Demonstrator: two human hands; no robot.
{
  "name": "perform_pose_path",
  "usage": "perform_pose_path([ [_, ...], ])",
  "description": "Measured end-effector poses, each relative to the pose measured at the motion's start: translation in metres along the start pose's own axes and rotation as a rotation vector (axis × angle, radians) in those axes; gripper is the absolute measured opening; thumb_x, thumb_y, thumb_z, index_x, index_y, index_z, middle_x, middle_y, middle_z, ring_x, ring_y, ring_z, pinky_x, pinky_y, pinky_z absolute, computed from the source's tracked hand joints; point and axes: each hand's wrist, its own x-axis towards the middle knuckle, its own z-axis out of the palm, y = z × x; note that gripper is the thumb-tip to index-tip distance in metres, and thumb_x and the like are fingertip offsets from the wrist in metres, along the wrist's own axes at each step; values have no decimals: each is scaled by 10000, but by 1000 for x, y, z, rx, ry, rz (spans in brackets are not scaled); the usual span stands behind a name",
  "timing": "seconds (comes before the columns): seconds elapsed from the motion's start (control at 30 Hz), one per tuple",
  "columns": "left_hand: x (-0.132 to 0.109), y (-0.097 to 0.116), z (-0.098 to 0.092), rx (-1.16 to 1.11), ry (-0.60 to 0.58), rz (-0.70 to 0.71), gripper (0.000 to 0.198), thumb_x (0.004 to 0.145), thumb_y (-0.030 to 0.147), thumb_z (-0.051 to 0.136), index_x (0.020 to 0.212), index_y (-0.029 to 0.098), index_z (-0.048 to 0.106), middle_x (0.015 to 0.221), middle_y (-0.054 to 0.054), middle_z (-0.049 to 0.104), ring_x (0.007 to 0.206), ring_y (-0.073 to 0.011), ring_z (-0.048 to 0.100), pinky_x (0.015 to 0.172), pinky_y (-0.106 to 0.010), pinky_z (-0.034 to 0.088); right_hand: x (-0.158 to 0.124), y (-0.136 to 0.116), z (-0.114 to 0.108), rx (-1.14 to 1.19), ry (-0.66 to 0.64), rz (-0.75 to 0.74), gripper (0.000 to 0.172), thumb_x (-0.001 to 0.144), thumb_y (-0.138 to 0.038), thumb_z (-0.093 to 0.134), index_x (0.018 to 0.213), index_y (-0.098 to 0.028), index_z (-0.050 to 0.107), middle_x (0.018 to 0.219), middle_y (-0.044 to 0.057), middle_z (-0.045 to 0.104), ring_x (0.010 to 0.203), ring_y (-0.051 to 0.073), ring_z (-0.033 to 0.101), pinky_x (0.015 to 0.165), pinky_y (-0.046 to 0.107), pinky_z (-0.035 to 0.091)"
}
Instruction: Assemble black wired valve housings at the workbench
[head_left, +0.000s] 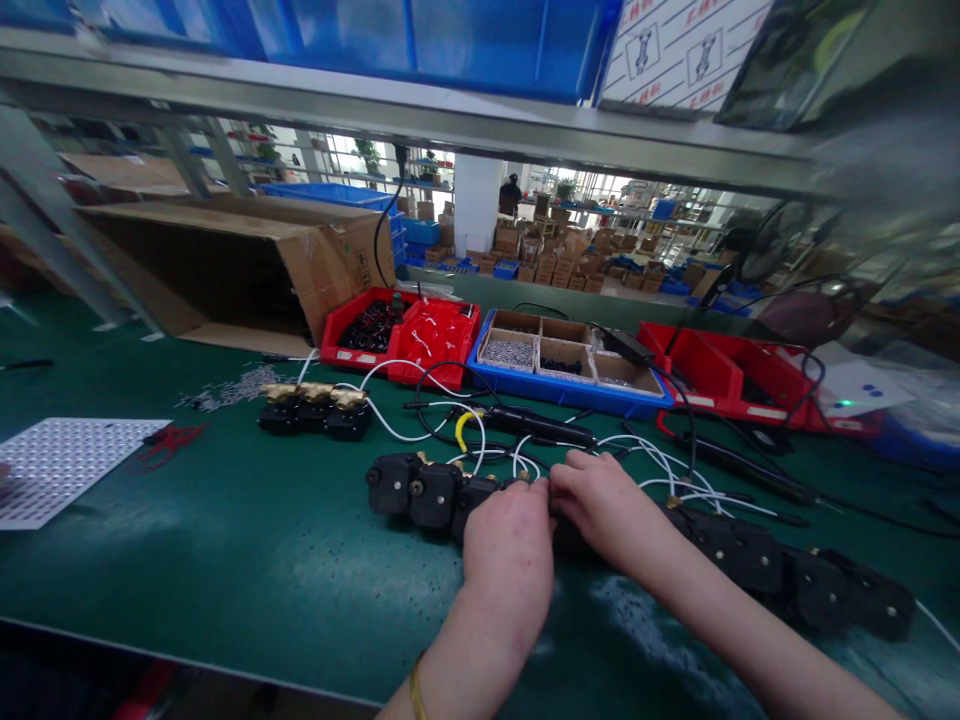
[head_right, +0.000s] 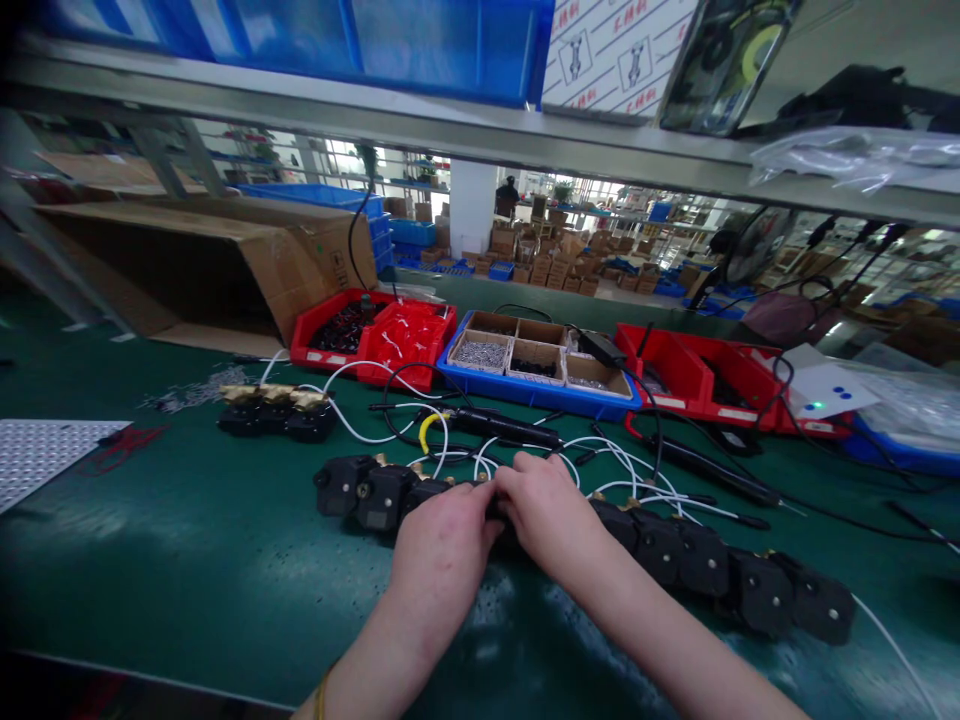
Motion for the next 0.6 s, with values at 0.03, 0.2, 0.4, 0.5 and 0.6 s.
perform_pose_path([
  [0.03,0,0,-1,2,-2,3,241,959,178,570,1140,254,710,1078,-42,762,978,-260,727,851,-376,573,1,1,-1,5,-10,-9,143,939,-74,627,876,-192,677,913,31,626,847,191,564,760,325,301],
  [0.2,-1,1,-7,19,-4,-3,217,923,195,631,1114,242,724,1066,-51,774,976,-274,732,874,-397,576,3,3,-7,14,-10,-45,159,932,-57,627,877,-196,680,918,26,629,878,192,580,782,325,316],
  [0.4,3,7,-11,72,-23,-1,241,922,198,629,1141,204,730,1041,-112,776,958,-320,738,849,-453,591,4,8,6,66,78,57,140,922,-80,669,848,-197,651,904,5,633,839,171,592,745,299,343],
  [0.5,4,9,-12,92,-40,3,237,928,192,615,1132,205,734,1031,-114,778,963,-322,743,849,-455,593,2,11,21,74,163,115,144,930,-82,654,847,-199,640,912,14,622,889,193,594,782,322,348],
  [0.6,5,7,-17,104,-55,28,211,914,217,644,1096,229,751,1030,-92,784,969,-304,746,862,-428,594,0,14,30,56,249,152,105,907,-110,682,922,-211,658,1014,50,610,1000,252,566,827,366,342],
])
